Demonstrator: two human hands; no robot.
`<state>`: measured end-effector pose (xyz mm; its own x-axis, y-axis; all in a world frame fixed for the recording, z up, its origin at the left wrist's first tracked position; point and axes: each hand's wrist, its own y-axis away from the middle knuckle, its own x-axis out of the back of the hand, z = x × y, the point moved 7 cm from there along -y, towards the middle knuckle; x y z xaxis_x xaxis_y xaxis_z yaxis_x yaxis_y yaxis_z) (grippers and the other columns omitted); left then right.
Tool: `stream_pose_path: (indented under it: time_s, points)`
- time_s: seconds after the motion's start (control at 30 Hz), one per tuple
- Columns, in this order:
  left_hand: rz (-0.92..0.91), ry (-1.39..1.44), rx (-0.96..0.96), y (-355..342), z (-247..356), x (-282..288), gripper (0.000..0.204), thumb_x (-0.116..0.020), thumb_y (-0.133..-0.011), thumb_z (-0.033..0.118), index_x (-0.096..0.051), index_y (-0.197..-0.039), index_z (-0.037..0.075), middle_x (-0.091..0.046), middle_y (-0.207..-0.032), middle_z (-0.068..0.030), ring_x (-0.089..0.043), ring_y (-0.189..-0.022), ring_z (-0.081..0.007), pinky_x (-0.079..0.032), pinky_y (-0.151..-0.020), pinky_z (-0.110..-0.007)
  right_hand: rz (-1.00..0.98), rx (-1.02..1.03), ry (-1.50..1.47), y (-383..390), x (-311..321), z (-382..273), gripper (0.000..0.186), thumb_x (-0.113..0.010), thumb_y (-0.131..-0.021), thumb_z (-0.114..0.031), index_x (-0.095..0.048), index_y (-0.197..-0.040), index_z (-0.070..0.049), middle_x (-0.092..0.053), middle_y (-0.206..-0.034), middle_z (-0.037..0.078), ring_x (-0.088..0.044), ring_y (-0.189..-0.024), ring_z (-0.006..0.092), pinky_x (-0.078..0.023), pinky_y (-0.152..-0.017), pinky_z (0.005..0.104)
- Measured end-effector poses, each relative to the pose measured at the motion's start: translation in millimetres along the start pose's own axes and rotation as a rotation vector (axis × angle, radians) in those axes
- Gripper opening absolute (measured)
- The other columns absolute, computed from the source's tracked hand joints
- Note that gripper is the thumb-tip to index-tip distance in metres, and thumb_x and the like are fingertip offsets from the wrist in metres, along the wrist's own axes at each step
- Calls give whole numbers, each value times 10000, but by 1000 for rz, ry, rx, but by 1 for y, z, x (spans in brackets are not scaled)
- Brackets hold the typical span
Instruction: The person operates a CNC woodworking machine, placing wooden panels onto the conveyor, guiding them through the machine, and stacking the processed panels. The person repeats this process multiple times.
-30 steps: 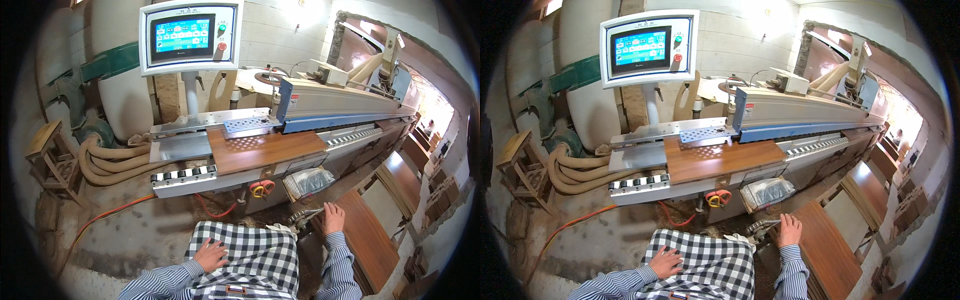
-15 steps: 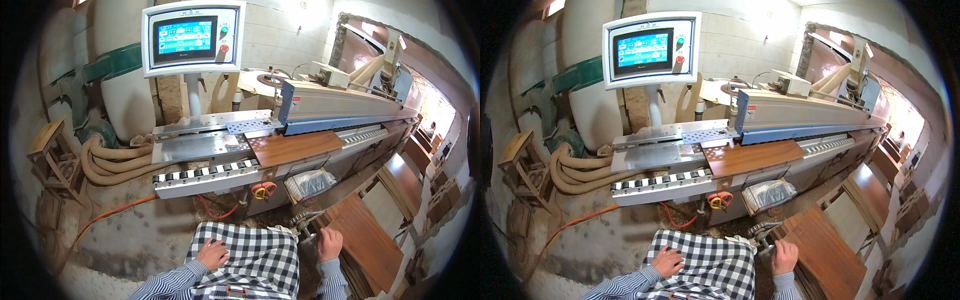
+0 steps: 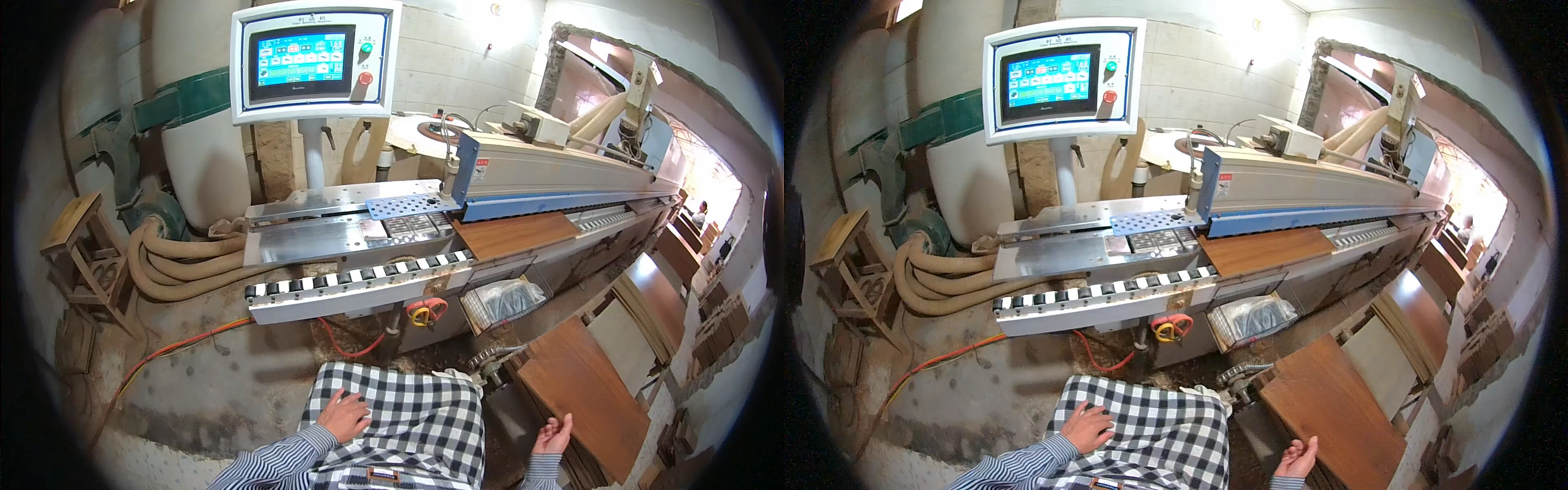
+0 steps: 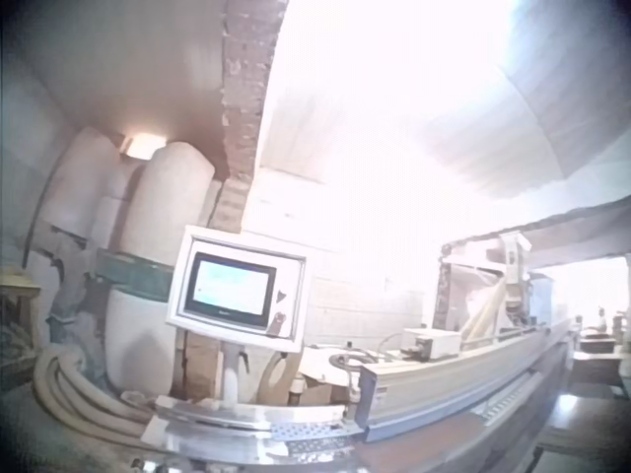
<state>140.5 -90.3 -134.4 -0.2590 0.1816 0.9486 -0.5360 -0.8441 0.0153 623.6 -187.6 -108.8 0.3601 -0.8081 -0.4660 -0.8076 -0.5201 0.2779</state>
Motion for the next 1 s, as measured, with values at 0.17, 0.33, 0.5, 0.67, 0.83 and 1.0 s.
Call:
stream_pose_path:
  time_s: [0.17, 0.33, 0.5, 0.67, 0.83, 1.0]
  points:
    - [-11, 6, 4, 2, -2, 0, 370, -485, -954, 387, -636, -1165, 123, -590, -1274, -17, -409, -1310, -215, -172, -1145, -512, -46, -158, -66, 35, 10, 9, 357, -659, -842, -482, -599, -984, -160, -615, -712, -11, -553, -554, 121, -444, -493, 259]
    - [18, 37, 1, 3, -1, 3, 323, -519, -936, 359, -658, -1111, 127, -599, -1253, -25, -414, -1307, -212, -157, -1147, -508, 143, 46, -155, 16, 74, -29, 321, -725, -796, -396, -603, -987, -169, -587, -805, -29, -522, -601, 115, -441, -556, 253]
    - [76, 178, 28, 1, -5, 9, 359, -563, -910, 350, -605, -1197, 137, -577, -1282, -44, -418, -1306, -255, -203, -1132, -506, -104, -79, -221, 41, 49, -31, 175, -690, -854, -225, -648, -928, -72, -674, -835, 47, -614, -741, 177, -501, -642, 299]
    - [452, 324, 47, 10, 15, 84, 541, -643, -866, 343, -482, -1332, 122, -482, -1378, -120, -380, -1330, -328, -260, -1105, -512, -353, -71, -232, 52, -20, -5, 309, -636, -867, -182, -577, -1147, -66, -650, -1064, 46, -609, -905, 162, -495, -798, 317]
    - [740, 71, 36, 27, 35, 168, 699, -715, -787, 415, -444, -1363, 125, -344, -1471, -145, -259, -1387, -362, -205, -1115, -562, -576, -262, -184, 95, -141, 33, 297, -612, -845, -128, -564, -1128, -52, -637, -997, 43, -601, -807, 163, -480, -609, 281]
    - [744, -217, 199, 41, 11, 206, 656, -678, -774, 536, -536, -1291, 158, -364, -1458, -126, -260, -1380, -353, -181, -1116, -576, -867, -466, -139, 143, -251, 84, 133, -622, -886, -75, -619, -1015, -42, -651, -916, 57, -609, -800, 134, -518, -603, 259]
